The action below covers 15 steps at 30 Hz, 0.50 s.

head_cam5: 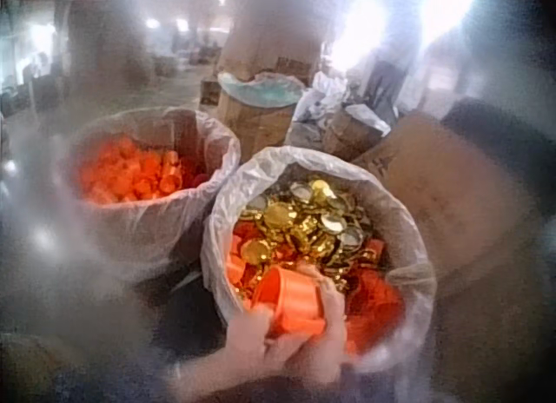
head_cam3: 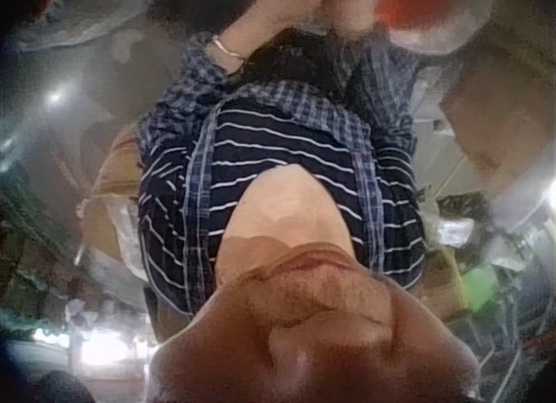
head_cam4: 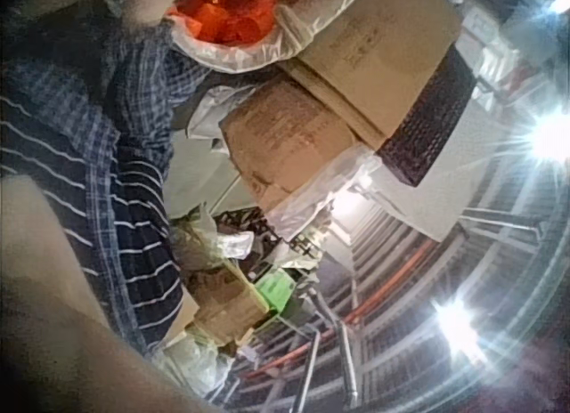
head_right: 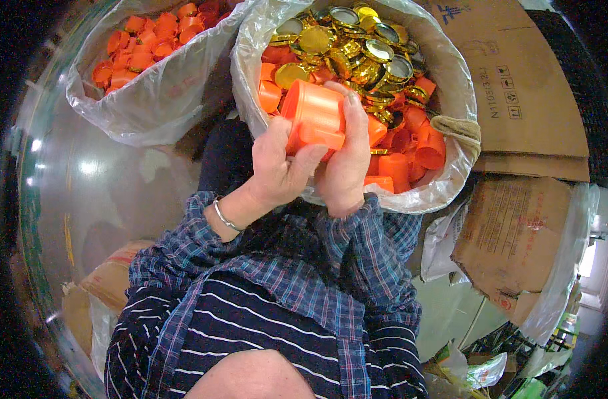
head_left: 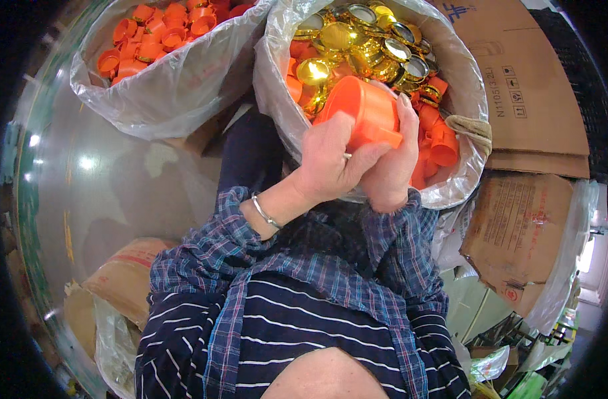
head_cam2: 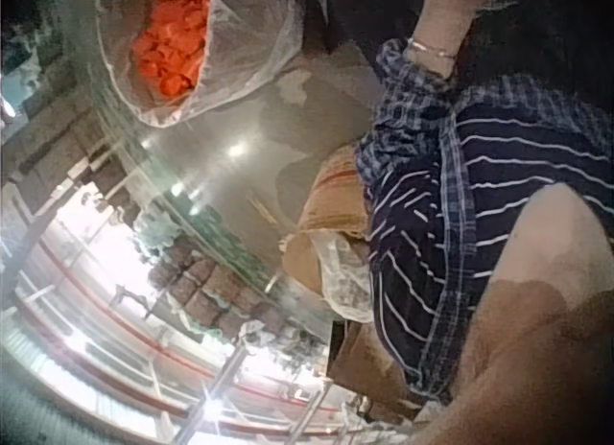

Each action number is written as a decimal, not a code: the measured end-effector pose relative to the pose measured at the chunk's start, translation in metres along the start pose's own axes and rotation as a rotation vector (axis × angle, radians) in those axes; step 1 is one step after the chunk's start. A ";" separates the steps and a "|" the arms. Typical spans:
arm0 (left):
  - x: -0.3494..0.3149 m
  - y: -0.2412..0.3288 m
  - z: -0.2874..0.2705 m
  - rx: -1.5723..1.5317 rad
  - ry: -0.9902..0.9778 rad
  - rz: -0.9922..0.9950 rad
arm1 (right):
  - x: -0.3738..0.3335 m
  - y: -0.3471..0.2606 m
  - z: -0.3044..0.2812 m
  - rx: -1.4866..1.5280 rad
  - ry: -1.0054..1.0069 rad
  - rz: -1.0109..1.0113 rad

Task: The person repeatedly picks orange plastic cups and gold-colored lids from a large bag, presses the lids onto the cups, and returns the assembled units to the same bag. The process is continuous and repetitive, with no visible change in the overall quantity of items.

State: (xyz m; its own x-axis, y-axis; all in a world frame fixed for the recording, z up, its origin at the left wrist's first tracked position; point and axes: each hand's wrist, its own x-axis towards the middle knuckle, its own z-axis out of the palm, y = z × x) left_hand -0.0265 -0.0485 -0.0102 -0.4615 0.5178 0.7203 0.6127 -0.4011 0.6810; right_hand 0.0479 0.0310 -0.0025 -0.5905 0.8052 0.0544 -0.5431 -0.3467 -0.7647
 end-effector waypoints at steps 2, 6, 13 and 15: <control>-0.001 0.002 0.004 -0.200 0.068 -0.251 | -0.003 0.002 0.006 -0.420 0.221 -0.177; 0.021 -0.004 0.004 -1.083 0.178 -1.069 | 0.001 -0.015 0.004 -1.329 -0.111 -1.047; 0.001 0.002 0.016 -0.619 0.277 -0.505 | -0.010 0.002 0.009 -0.681 0.131 -0.311; -0.006 0.000 0.021 -0.670 0.268 -0.433 | -0.011 0.011 0.008 -0.672 0.182 -0.422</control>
State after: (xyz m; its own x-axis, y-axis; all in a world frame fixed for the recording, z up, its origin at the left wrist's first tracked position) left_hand -0.0102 -0.0359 -0.0171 -0.7569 0.5660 0.3268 -0.1249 -0.6160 0.7778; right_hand 0.0432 0.0143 -0.0065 -0.2783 0.8890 0.3636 -0.1901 0.3201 -0.9281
